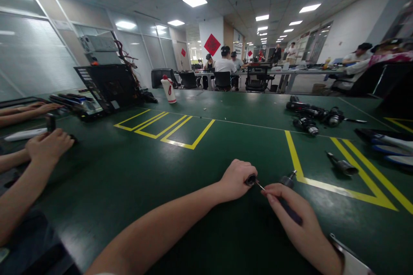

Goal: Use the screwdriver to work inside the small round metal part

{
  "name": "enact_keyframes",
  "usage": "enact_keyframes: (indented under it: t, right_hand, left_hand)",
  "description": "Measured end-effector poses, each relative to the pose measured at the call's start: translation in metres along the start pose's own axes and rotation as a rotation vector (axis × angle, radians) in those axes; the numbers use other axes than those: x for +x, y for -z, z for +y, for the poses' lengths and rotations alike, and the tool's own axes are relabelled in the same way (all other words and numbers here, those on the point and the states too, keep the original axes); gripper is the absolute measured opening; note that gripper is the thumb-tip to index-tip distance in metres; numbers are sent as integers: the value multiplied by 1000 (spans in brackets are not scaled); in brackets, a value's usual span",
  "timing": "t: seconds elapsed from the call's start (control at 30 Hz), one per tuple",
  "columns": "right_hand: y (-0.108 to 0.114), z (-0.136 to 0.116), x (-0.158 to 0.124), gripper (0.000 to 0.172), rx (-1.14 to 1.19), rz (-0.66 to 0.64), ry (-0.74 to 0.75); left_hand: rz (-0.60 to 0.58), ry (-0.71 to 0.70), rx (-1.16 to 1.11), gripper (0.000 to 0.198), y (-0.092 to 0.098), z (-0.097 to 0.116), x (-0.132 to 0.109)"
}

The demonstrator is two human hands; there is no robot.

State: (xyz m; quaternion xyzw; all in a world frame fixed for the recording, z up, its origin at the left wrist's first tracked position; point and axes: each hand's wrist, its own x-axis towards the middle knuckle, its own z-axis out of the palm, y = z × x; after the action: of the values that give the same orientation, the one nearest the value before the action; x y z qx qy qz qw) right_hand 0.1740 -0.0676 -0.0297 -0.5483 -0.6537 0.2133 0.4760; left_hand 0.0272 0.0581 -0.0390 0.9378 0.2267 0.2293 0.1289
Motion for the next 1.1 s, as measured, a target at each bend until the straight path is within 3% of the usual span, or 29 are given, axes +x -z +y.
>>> enact_keyframes:
  t: [0.2,0.3,0.53,0.87,1.1]
  right_hand:
    - [4,8,9,23,352,-27,-244]
    - [1,13,10,23,453,-25,-295]
    - [1,0,5,22,204,0,-219]
    - [-1,12,10,22,531,-46,-360]
    - [0,6,7,25,352,-13,-339]
  left_hand:
    - [-25,56,-182,11,4,-2,2]
    - [-34,97,-272,12,5,-3,3]
    - [1,86,-125,12,3,1,2]
    - [29,161,-294,16,4,-3,3]
    - [46,191,-111,12,2,0,2]
